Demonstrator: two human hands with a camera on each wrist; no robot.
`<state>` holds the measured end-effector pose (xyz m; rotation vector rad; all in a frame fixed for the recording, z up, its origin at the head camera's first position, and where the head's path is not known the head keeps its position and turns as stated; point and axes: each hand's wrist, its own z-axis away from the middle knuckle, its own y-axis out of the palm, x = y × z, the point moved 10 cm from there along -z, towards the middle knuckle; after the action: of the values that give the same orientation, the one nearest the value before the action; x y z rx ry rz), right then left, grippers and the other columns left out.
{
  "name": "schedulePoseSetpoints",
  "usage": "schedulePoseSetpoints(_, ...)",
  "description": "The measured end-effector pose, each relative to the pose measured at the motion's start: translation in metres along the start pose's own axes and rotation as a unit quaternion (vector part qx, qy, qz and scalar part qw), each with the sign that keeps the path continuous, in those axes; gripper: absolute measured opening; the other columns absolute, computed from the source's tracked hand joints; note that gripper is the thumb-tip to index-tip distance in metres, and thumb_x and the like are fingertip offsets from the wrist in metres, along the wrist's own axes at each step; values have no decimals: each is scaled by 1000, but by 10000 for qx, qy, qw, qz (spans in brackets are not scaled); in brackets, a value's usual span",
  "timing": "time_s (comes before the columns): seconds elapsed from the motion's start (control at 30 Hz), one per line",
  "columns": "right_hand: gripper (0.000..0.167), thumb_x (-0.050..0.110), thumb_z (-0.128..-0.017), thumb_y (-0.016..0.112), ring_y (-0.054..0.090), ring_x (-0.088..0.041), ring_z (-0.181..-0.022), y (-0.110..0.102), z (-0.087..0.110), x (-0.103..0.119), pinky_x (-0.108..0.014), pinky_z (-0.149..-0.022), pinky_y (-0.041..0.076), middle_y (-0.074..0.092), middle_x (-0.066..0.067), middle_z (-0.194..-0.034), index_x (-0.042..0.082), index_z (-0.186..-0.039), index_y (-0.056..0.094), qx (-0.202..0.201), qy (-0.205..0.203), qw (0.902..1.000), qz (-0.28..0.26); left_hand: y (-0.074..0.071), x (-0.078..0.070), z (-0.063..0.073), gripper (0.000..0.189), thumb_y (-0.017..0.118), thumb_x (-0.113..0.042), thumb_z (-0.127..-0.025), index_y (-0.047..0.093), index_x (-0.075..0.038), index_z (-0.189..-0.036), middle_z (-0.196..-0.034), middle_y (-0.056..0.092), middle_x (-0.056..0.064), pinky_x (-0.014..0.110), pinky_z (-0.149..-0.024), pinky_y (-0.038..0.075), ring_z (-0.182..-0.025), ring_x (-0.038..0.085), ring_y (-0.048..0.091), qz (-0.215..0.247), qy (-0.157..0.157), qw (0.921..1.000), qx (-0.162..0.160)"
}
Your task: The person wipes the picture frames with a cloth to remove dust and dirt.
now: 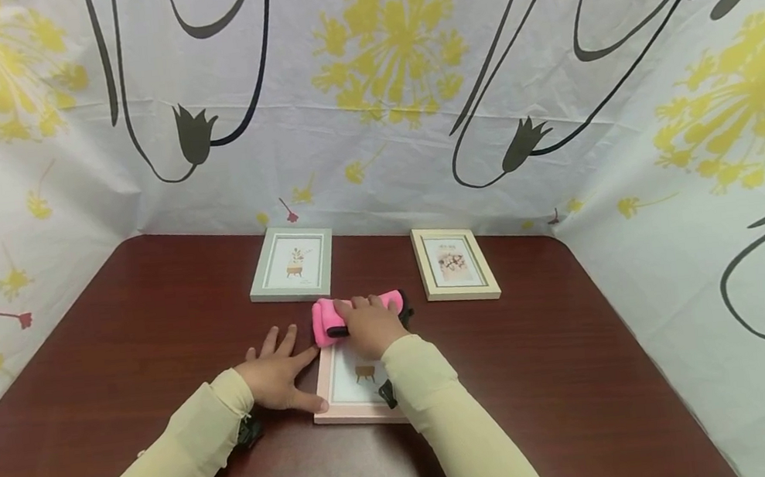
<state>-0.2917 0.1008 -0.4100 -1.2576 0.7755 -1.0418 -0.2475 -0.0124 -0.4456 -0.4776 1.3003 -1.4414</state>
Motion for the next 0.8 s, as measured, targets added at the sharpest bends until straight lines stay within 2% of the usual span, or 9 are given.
schedulePoseSetpoints(0.17,94,16,-74,88,45,-42,-131,5,9,5,-58,-103,40,48,-16,-146,17,-154,38,143,-143,9998,52,5,10,-1,105,68,-77,-70,39,-20,-154,-160,9,30,80,-101,13,-145,54,-1,-150,-258,9995,43)
schedulePoseSetpoints(0.33,77,8,-83,75,55,-38,-122,6,24,11,-50,-96,48,54,-15,-141,19,-153,42,146,-212,9997,18,12,17,-9,117,63,-86,-65,32,-22,-157,-162,5,28,82,-99,9,-145,52,-6,-205,-422,9989,10)
schedulePoseSetpoints(0.5,58,9,-95,63,57,-36,-123,6,45,23,-50,-96,49,57,-18,-137,17,-150,47,54,-506,9987,22,13,20,-12,127,60,-93,-57,31,-20,-157,-160,8,30,86,-93,14,-143,57,-2,-291,-498,9983,-114)
schedulePoseSetpoints(0.67,55,13,-94,67,58,-35,-121,7,65,36,-48,-94,51,60,-21,-131,13,-146,51,-103,-892,9959,47,5,14,-2,130,65,-88,-60,28,-10,-157,-160,9,30,85,-94,18,-143,57,3,-249,-547,9981,-116)
schedulePoseSetpoints(0.8,54,16,-93,68,58,-37,-121,7,72,40,-49,-95,50,60,-22,-130,11,-145,53,-317,-987,9946,18,0,9,3,126,69,-82,-63,29,-5,-156,-160,11,31,83,-95,20,-143,58,6,-251,-515,9983,-117)
